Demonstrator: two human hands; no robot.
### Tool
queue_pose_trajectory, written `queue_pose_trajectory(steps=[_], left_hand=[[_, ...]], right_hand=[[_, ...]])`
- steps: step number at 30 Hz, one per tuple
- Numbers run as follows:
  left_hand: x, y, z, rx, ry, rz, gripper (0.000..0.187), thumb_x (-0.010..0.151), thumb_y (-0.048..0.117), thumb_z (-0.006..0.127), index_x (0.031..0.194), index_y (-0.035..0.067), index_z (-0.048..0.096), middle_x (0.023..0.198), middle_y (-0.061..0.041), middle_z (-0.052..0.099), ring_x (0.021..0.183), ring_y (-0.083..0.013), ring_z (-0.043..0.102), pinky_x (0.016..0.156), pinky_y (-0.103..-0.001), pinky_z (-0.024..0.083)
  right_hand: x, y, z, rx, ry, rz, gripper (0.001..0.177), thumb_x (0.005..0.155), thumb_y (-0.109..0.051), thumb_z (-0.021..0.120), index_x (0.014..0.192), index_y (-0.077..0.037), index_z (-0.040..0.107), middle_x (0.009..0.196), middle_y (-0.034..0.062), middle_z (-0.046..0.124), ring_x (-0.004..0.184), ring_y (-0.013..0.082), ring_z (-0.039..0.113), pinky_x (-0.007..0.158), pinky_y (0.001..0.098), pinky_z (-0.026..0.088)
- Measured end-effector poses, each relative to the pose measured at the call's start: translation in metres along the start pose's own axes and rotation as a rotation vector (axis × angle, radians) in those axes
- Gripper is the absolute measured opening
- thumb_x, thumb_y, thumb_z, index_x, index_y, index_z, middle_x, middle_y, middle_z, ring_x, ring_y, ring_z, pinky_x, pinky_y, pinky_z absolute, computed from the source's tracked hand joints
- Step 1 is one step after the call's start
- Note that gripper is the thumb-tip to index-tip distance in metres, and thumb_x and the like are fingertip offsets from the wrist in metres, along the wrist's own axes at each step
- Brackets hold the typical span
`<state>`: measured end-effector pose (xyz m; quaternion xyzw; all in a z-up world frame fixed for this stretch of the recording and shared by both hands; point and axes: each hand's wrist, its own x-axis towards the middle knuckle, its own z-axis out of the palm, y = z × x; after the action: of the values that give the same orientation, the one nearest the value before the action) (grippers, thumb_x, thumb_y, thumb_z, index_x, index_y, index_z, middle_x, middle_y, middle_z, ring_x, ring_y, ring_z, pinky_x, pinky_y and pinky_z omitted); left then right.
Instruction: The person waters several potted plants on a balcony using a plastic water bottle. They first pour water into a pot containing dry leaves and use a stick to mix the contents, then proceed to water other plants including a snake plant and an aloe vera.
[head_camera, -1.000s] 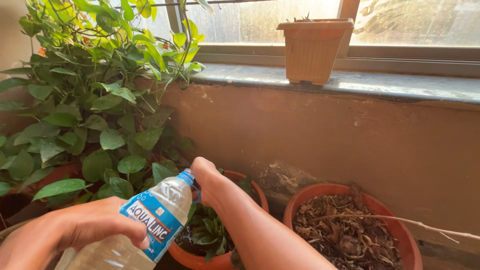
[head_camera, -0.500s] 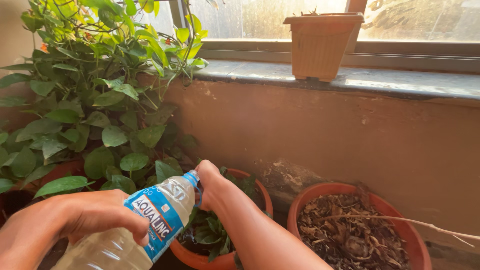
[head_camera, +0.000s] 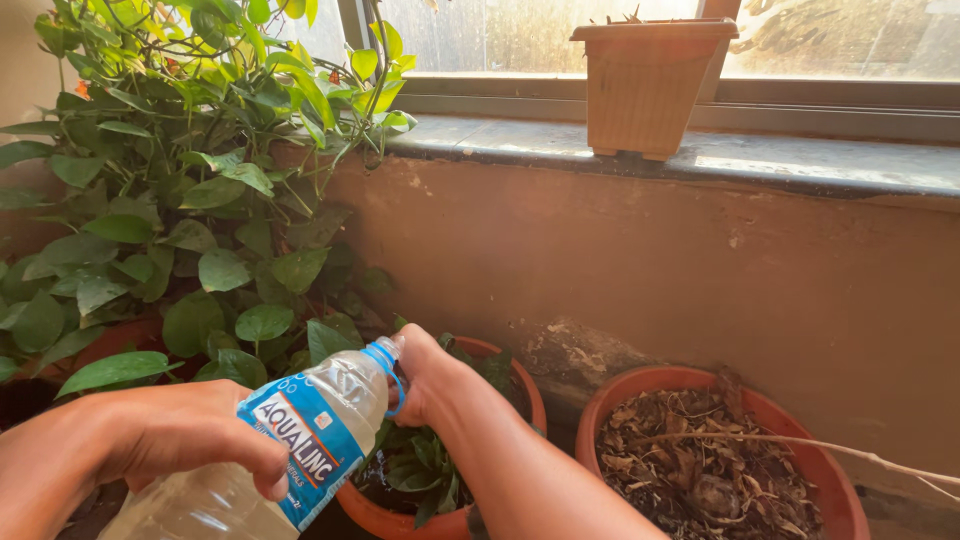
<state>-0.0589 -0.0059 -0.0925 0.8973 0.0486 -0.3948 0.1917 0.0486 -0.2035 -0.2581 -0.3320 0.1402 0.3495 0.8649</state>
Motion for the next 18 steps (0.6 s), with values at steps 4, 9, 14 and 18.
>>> queue_pose_trajectory(steps=[4,9,14,18], left_hand=[[0.012,-0.019,0.006,-0.073,0.019,0.288,0.049,0.06,0.026,0.081,0.107,0.012,0.073,0.099,-0.009,0.077,0.093,-0.0208,0.067,0.086,-0.038,0.052],[0.013,-0.032,0.005,-0.231,0.085,0.298,0.042,0.062,0.021,0.079,0.102,0.007,0.076,0.094,-0.006,0.076,0.09,-0.0169,0.063,0.092,-0.031,0.049],[0.005,-0.038,0.014,-0.291,0.101,0.361,0.052,0.06,0.02,0.081,0.11,0.009,0.072,0.096,-0.006,0.079,0.091,-0.017,0.066,0.092,-0.031,0.05],[0.026,-0.059,0.029,-0.406,0.077,0.399,0.065,0.057,0.013,0.083,0.12,0.009,0.068,0.099,-0.01,0.083,0.09,-0.0199,0.073,0.09,-0.034,0.055]], right_hand=[[-0.023,-0.011,0.007,-0.185,0.149,0.04,0.024,0.088,-0.018,0.041,0.064,-0.015,0.044,0.053,-0.0024,0.041,0.039,0.007,0.03,0.034,0.0213,0.021],[-0.062,-0.074,0.018,-0.116,0.089,0.076,0.02,0.087,-0.01,0.04,0.067,-0.014,0.039,0.055,-0.0033,0.038,0.041,0.0057,0.032,0.035,0.0203,0.02],[-0.085,-0.104,0.047,-0.076,0.195,-0.042,0.017,0.089,-0.01,0.038,0.072,-0.011,0.041,0.06,-0.0019,0.045,0.044,0.0058,0.036,0.035,0.0203,0.017],[-0.08,-0.101,0.057,-0.245,0.233,-0.013,0.019,0.09,-0.012,0.038,0.072,-0.01,0.042,0.059,-0.0009,0.045,0.044,0.006,0.037,0.035,0.0199,0.018]])
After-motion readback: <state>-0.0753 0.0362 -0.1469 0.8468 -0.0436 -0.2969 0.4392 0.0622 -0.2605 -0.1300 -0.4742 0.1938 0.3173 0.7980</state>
